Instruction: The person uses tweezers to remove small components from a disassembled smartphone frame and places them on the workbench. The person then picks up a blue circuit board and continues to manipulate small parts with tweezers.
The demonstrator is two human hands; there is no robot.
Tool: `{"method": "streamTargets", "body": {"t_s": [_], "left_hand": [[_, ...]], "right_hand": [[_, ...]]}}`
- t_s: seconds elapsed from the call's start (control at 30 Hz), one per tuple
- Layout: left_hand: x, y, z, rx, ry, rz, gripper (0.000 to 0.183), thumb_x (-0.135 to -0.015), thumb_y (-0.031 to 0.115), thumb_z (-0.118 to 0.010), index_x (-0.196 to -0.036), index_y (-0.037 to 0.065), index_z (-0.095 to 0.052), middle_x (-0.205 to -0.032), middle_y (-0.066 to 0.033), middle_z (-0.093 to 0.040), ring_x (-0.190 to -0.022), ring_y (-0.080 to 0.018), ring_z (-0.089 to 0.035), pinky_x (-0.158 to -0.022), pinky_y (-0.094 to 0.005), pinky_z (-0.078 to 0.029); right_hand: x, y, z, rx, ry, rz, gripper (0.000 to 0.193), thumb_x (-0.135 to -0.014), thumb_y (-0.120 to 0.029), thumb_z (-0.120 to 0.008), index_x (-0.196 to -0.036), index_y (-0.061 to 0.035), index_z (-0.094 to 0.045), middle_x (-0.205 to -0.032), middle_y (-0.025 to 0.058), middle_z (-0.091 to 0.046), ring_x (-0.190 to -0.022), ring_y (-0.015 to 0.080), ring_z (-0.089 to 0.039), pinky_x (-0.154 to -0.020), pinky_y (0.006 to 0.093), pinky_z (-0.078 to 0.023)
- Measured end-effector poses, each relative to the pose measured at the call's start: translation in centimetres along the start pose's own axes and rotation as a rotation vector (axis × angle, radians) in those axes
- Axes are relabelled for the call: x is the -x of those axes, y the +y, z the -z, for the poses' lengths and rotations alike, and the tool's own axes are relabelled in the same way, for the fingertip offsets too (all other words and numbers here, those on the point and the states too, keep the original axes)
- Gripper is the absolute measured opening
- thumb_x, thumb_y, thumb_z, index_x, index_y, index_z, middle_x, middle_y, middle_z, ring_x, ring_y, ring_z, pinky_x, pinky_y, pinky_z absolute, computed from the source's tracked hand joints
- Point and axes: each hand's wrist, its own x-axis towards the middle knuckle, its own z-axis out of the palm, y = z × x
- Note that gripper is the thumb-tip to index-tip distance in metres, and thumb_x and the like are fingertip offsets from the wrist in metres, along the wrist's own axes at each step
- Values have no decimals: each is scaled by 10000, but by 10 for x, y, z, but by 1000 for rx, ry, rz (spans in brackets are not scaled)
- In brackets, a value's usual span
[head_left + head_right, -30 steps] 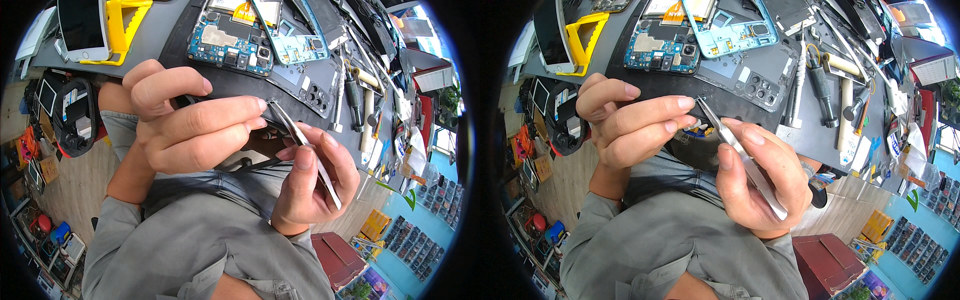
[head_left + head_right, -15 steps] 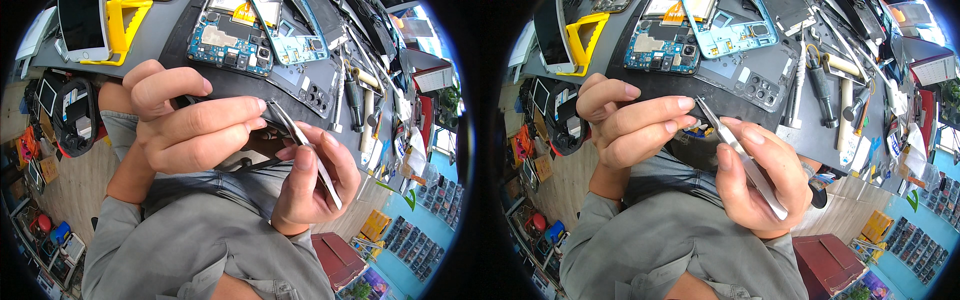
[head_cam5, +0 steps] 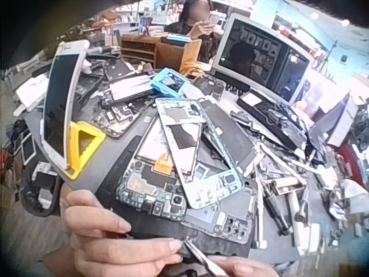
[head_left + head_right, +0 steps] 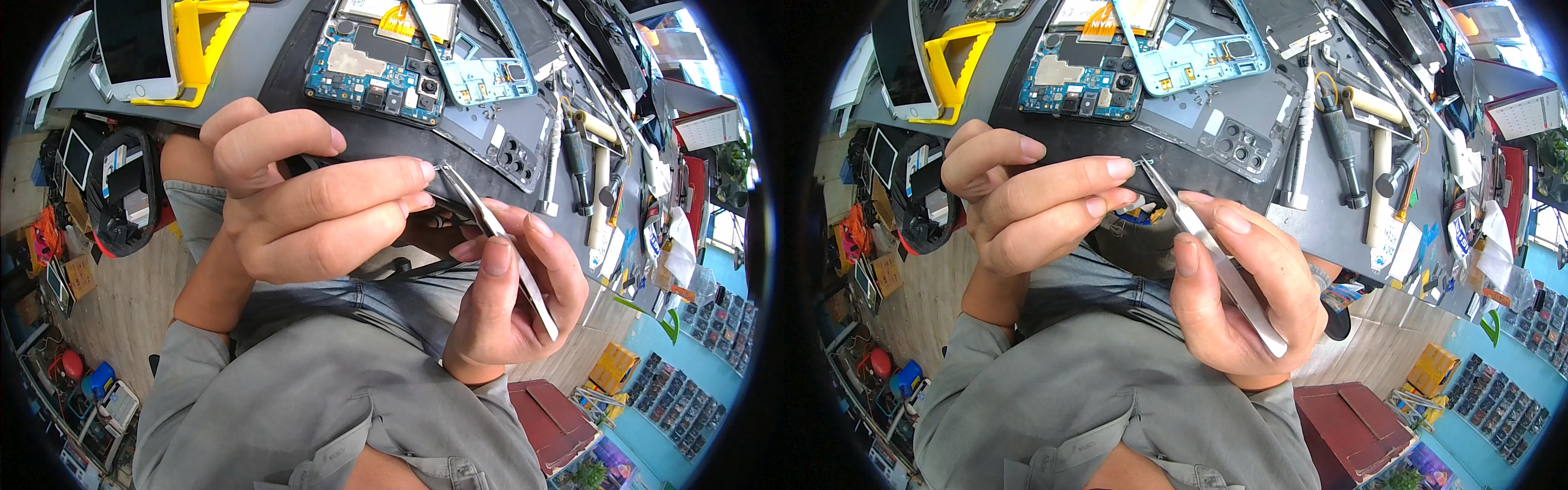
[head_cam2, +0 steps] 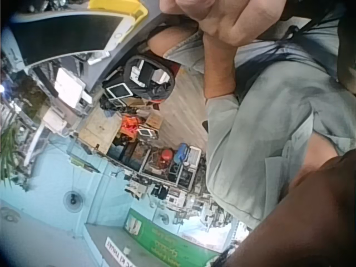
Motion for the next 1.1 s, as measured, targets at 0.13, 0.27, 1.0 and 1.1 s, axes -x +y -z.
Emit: {"method": "streamTargets", "body": {"t_s": [0.13, 0.27, 1.0, 1.1], "left_hand": [[0, 0, -1, -3, 9, -2, 328, -858, 307, -904, -1025, 267, -625, -1152, 176, -810, -1103, -184, -509, -812, -333, -404], [0, 0, 0, -5, 0, 0, 334, -861, 314, -903, -1030, 274, -618, -1151, 180, -810, -1102, -184, -510, -809, -332, -407], [0, 0, 0, -7, -2, -2, 338, -854, 318, -907, -1030, 270, -623, -1148, 180, -811, -1102, -185, -511, -801, -330, -403], [0, 0, 0, -10, -2, -2, 340, -853, 320, -907, -1029, 272, -620, -1147, 180, -811, -1103, -184, -513, -804, -328, -405]], "right_hand": [[0, 0, 1, -8, -2, 0, 470, -875, 167, -752, -1318, 81, -622, -1120, 311, -766, -995, 349, -811, -848, 376, -651], [0, 0, 0, 5, 1, 4, 445, -909, 133, -743, -1330, 72, -613, -1109, 315, -763, -955, 336, -799, -810, 367, -646], [-1, 0, 1, -16, -5, -1, 473, -883, 172, -744, -1330, 81, -619, -1142, 312, -761, -984, 350, -811, -841, 378, -648], [-1, 1, 0, 8, -5, 12, 423, -929, 117, -731, -1334, 72, -618, -1114, 325, -757, -890, 316, -788, -759, 351, -639]]}}
